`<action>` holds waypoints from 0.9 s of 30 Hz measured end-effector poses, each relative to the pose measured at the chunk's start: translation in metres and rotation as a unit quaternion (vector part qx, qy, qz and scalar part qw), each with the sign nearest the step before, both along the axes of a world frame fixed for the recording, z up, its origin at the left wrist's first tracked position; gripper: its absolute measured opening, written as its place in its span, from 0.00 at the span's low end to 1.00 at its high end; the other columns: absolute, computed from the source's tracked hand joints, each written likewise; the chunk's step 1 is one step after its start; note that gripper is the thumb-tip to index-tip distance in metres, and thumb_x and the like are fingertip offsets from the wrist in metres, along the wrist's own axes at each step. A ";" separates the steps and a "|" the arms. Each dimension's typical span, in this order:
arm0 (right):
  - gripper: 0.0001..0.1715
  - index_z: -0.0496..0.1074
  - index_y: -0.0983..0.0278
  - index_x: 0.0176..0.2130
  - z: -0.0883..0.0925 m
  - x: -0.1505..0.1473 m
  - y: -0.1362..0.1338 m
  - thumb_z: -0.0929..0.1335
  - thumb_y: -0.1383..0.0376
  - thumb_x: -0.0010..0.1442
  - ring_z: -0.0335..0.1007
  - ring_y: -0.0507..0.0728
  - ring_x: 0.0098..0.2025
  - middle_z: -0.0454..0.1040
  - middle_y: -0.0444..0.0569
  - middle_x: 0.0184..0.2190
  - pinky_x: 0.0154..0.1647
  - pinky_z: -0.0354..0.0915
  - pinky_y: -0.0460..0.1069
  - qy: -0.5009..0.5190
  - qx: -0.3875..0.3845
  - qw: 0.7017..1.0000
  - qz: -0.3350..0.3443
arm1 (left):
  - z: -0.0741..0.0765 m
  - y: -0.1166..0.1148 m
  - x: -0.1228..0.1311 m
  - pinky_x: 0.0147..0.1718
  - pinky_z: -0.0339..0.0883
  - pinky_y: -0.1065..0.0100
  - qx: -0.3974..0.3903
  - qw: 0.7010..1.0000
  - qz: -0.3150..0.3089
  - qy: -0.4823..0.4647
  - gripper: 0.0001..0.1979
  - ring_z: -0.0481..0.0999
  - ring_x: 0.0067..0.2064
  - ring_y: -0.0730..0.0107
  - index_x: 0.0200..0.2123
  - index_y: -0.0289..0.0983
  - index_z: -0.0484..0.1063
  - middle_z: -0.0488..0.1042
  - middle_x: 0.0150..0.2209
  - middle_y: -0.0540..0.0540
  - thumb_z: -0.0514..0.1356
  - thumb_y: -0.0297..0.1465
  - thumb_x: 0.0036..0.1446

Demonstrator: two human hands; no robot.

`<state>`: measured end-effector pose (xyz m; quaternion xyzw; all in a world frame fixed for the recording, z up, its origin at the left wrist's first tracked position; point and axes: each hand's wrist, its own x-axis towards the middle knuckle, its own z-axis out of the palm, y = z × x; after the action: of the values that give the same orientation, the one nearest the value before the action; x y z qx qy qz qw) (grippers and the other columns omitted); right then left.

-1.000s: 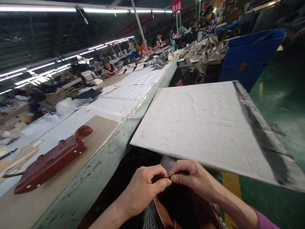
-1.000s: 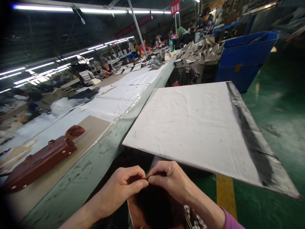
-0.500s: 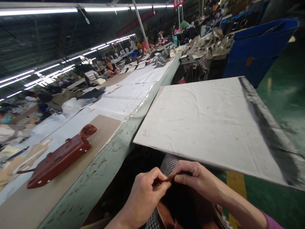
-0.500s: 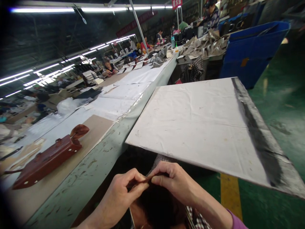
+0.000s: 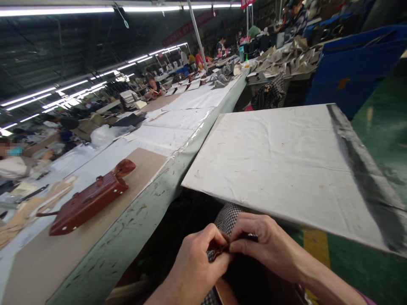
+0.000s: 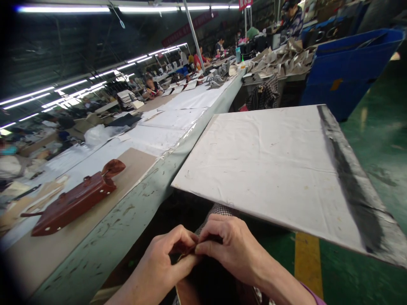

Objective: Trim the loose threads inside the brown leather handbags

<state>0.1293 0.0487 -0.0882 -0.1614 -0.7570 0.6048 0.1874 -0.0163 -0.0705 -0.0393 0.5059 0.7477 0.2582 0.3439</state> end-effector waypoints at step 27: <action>0.22 0.68 0.56 0.59 -0.019 0.037 0.009 0.62 0.68 0.67 0.73 0.59 0.52 0.77 0.46 0.51 0.55 0.66 0.54 -0.062 0.028 0.997 -0.021 | -0.006 0.006 0.009 0.35 0.69 0.72 0.049 0.996 -0.007 0.074 0.07 0.78 0.33 0.66 0.34 0.40 0.76 0.79 0.33 0.48 0.58 0.32 0.61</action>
<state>0.1668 0.0579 -0.1068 -0.2093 -0.7800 0.5684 0.1571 -0.0075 -0.0646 -0.0454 0.5447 0.7542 0.2543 0.2643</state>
